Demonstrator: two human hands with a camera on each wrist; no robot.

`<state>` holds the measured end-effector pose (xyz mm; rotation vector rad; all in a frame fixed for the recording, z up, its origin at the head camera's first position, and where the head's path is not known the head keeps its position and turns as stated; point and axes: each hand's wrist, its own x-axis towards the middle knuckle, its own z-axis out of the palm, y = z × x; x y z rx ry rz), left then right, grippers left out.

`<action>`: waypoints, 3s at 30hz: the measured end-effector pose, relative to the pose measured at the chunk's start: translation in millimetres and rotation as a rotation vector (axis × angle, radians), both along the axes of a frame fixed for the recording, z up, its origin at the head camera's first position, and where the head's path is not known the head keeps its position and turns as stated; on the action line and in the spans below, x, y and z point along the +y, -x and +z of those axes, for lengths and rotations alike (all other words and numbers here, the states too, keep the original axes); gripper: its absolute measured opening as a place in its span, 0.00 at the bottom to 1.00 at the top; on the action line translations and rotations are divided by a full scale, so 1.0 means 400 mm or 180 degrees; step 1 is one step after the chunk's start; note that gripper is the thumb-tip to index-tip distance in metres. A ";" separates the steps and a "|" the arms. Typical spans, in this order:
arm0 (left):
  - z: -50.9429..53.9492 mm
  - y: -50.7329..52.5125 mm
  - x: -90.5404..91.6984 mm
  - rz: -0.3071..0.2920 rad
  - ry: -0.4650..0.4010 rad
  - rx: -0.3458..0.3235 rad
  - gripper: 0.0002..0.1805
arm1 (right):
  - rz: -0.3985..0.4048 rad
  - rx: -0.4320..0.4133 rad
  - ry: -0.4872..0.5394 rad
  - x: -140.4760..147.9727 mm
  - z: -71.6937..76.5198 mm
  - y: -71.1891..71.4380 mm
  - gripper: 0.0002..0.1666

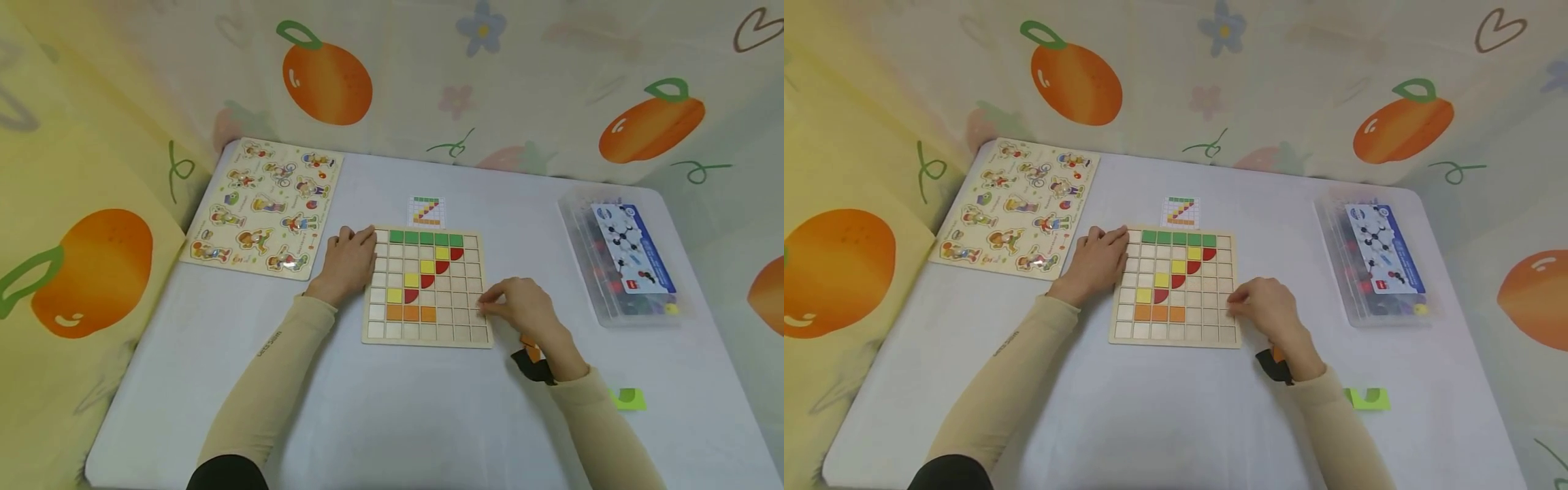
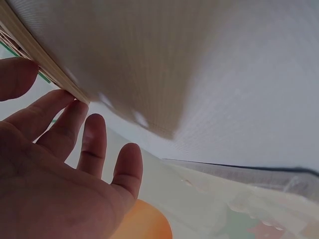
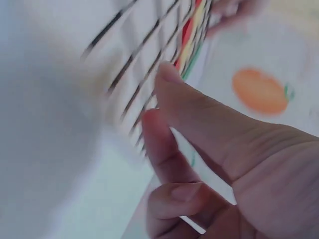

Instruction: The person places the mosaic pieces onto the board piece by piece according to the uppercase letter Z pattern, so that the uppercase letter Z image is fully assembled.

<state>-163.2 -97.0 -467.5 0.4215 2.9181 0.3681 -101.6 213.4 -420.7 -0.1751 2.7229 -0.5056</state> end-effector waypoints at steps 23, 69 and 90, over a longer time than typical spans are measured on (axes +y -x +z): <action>-0.004 -0.006 -0.005 0.0040 -0.0065 0.0015 0.28 | 0.0026 -0.0357 0.0280 0.153 0.012 -0.026 0.10; -0.003 0.000 -0.001 0.0034 -0.0037 -0.0067 0.29 | 0.0112 0.0083 0.0449 0.034 -0.029 0.006 0.11; -0.002 0.002 -0.002 0.0040 -0.0063 -0.0108 0.29 | 0.0135 -0.0696 -0.0497 0.156 0.001 -0.095 0.15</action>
